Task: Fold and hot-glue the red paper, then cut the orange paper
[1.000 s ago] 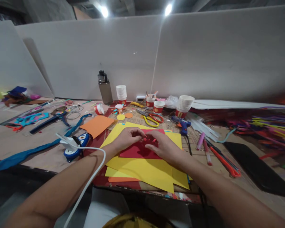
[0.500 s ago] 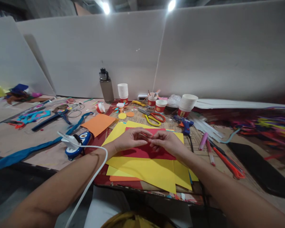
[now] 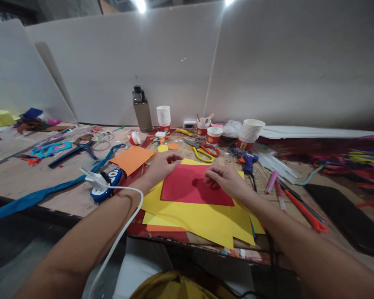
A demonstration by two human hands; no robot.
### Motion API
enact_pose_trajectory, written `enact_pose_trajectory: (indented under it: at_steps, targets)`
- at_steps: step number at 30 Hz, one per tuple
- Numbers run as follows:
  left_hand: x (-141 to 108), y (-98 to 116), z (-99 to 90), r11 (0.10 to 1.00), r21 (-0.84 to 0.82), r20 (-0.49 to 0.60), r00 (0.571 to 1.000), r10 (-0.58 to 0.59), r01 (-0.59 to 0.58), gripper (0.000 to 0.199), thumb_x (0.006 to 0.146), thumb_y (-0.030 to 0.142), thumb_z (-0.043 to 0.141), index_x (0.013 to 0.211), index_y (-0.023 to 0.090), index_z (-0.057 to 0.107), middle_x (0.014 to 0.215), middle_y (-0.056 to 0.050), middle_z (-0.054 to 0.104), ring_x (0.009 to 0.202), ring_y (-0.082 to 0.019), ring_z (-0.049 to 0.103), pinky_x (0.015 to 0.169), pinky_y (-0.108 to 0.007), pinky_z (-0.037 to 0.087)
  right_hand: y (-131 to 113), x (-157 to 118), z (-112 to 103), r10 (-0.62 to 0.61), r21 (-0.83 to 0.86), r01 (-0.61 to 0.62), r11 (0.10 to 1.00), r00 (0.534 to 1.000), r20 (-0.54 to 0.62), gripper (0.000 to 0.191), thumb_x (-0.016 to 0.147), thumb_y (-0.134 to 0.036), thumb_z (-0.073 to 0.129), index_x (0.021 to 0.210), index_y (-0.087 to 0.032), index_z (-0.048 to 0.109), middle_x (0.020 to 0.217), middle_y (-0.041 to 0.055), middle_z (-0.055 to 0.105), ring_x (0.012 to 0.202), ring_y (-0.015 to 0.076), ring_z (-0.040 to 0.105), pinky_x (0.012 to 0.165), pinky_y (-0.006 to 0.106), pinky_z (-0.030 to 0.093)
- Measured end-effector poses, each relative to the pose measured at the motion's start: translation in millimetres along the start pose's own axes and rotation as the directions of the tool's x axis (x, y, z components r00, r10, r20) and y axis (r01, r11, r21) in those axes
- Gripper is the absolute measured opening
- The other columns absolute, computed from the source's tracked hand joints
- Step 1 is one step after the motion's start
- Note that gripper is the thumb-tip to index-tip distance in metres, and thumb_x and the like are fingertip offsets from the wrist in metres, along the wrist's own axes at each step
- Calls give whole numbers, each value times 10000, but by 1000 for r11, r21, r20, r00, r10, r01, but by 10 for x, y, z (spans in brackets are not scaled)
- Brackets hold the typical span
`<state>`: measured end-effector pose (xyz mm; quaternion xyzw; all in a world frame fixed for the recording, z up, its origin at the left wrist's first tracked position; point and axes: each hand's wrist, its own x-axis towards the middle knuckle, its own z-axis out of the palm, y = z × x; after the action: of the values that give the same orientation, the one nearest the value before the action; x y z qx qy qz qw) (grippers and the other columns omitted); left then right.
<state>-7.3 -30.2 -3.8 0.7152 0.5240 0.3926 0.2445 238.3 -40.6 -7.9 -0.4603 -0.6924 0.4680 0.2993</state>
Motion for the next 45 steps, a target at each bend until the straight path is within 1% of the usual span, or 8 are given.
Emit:
enact_pose_trajectory:
  at_steps: [6, 13, 18, 26, 32, 37, 40, 45]
  targets:
    - [101, -261, -307, 597, 773, -134, 974, -181, 217, 543, 774, 396, 659, 1242, 127, 595, 1335, -187, 546, 1259, -374, 445, 1017, -499, 376, 114, 25, -12, -93, -224, 97, 970, 995, 29, 263, 907, -392, 495, 816, -188, 632, 743, 45, 704, 658, 151, 656, 633, 271, 508]
    - [157, -289, -451, 405, 796, -150, 795, -588, 450, 400, 885, 328, 478, 1172, 105, 646, 1193, -228, 648, 1126, -352, 595, 921, -472, 438, 20, -12, -9, -133, -436, 162, 885, 986, 97, 231, 905, -340, 488, 848, -193, 657, 778, 38, 712, 700, 161, 639, 648, 268, 450]
    - [137, -336, -457, 423, 789, -167, 818, -551, 446, 380, 872, 254, 470, 1143, 72, 665, 1147, -252, 664, 1087, -342, 623, 819, -389, 491, -48, -34, -4, -151, -497, 191, 847, 981, 120, 187, 871, -275, 527, 901, -188, 690, 910, 54, 725, 805, 177, 630, 703, 271, 428]
    - [164, -370, -420, 622, 705, -211, 938, -274, 340, 352, 896, 361, 464, 1064, 172, 708, 1134, -168, 682, 1086, -318, 598, 894, -409, 450, -355, 103, -69, -162, -463, 215, 860, 975, 151, 200, 874, -317, 534, 888, -202, 696, 852, 30, 715, 732, 171, 621, 659, 272, 434]
    - [168, -365, -232, 988, -5, -464, 875, -139, 155, 254, 886, 289, 493, 957, 149, 693, 936, -77, 720, 863, -182, 647, 799, -282, 483, -680, 809, 250, -269, -586, 328, 741, 944, 188, 176, 878, -273, 560, 962, -207, 699, 976, 32, 728, 857, 165, 644, 747, 247, 443]
    - [31, -196, -26, 960, 144, -368, 888, 277, -240, 191, 885, 245, 510, 878, 171, 686, 889, -72, 703, 864, -178, 615, 803, -307, 469, -689, 1595, 633, -219, -713, 216, 667, 972, 89, 221, 891, -218, 540, 1040, -149, 688, 1104, 91, 703, 996, 189, 624, 825, 254, 431]
    - [-33, -72, 25, 798, 290, -188, 786, 589, -529, 182, 885, 220, 513, 870, 180, 691, 805, -67, 698, 794, -185, 590, 764, -337, 450, -651, 1904, 786, -148, -778, 125, 616, 988, 42, 255, 869, -277, 594, 1069, -152, 689, 1150, 134, 685, 1074, 248, 599, 896, 316, 413]
    - [-78, 23, 32, 620, 326, -31, 647, 762, -714, 198, 882, 203, 501, 899, 171, 696, 736, -66, 676, 711, -172, 569, 681, -328, 444, -537, 2106, 939, -56, -839, 28, 544, 998, -3, 389, 743, -381, 729, 1051, -147, 697, 1219, 190, 631, 1210, 375, 483, 936, 429, 383]
